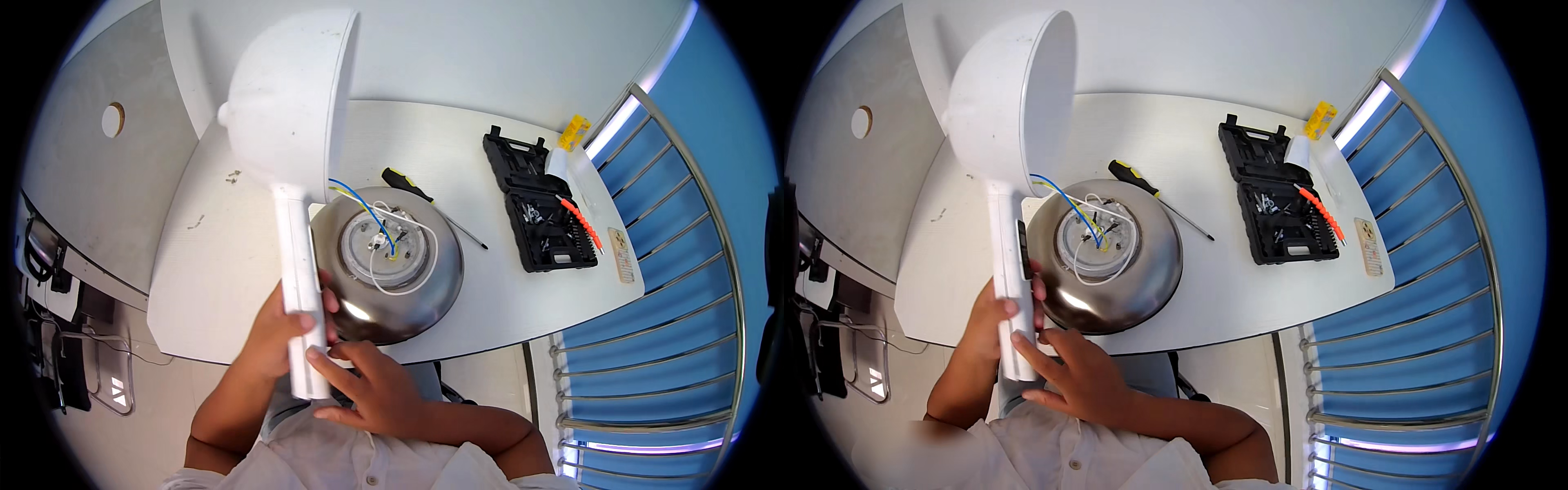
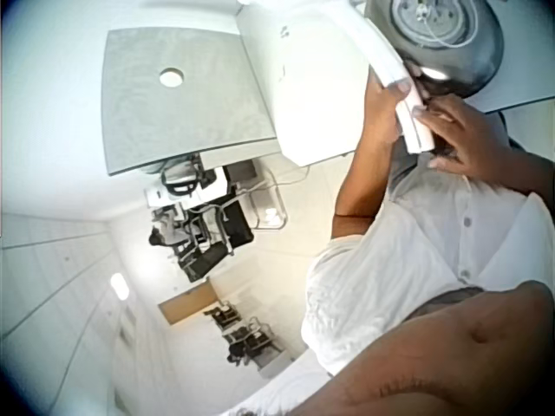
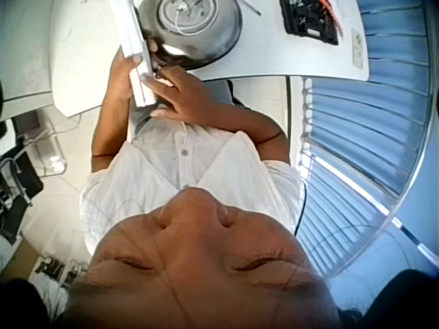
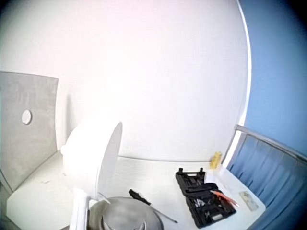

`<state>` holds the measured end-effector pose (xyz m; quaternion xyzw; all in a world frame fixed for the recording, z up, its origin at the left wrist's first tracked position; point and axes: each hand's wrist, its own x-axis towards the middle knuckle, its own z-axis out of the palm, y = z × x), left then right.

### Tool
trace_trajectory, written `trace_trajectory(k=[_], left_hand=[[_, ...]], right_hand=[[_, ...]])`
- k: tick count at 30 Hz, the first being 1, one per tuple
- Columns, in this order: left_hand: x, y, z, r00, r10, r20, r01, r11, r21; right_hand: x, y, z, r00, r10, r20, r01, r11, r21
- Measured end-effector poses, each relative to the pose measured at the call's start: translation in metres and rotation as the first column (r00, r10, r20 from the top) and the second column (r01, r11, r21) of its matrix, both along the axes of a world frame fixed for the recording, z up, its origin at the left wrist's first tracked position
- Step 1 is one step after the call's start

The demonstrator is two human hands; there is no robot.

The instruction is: The person uses a screwdriver to remove screws from the base of a white electric fan. They then separate the fan head from the base, exposing the internal wiring and motor housing.

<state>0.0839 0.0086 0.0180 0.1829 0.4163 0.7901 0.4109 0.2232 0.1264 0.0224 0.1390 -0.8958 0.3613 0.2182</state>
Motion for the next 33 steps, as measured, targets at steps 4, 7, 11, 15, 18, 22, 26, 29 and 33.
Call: trace_trajectory(k=[4, 7, 11, 15, 18, 22, 26, 29, 33], left_hand=[[-0.038, -0.009, -0.013, 0.989, -0.141, 0.038, 0.138, 0.988, 0.067], [-0.061, -0.019, -0.017, 0.971, -0.236, 0.035, 0.233, 0.969, 0.075], [-0.087, -0.024, -0.019, 0.948, -0.316, 0.020, 0.313, 0.945, 0.097], [-0.111, -0.023, -0.025, 0.930, -0.367, 0.033, 0.367, 0.930, 0.019], [-0.129, -0.026, -0.028, 0.912, -0.410, 0.025, 0.409, 0.912, 0.013], [-0.140, -0.025, -0.029, 0.913, -0.408, 0.032, 0.409, 0.910, -0.067], [-0.137, -0.027, -0.031, 0.907, -0.418, 0.055, 0.421, 0.900, -0.108], [-0.136, -0.026, -0.030, 0.886, -0.456, 0.082, 0.463, 0.879, -0.114], [-0.140, -0.028, -0.028, 0.883, -0.459, 0.097, 0.469, 0.870, -0.153]], right_hand=[[0.008, 0.021, -0.021, 0.979, 0.097, -0.178, -0.112, 0.991, -0.073], [0.015, 0.056, -0.022, 0.935, -0.107, -0.338, 0.103, 0.994, -0.031], [0.017, 0.105, -0.007, 0.888, -0.354, -0.294, 0.343, 0.935, -0.089], [-0.015, 0.165, 0.002, 0.801, -0.545, -0.247, 0.567, 0.824, 0.021], [-0.043, 0.204, 0.007, 0.797, -0.601, 0.054, 0.551, 0.761, 0.342], [-0.070, 0.226, 0.008, 0.713, -0.552, 0.433, 0.359, 0.817, 0.451], [-0.087, 0.225, -0.005, 0.677, -0.571, 0.464, 0.357, 0.807, 0.471], [-0.089, 0.222, -0.014, 0.651, -0.606, 0.458, 0.411, 0.788, 0.459], [-0.088, 0.218, -0.012, 0.637, -0.612, 0.469, 0.425, 0.786, 0.448]])
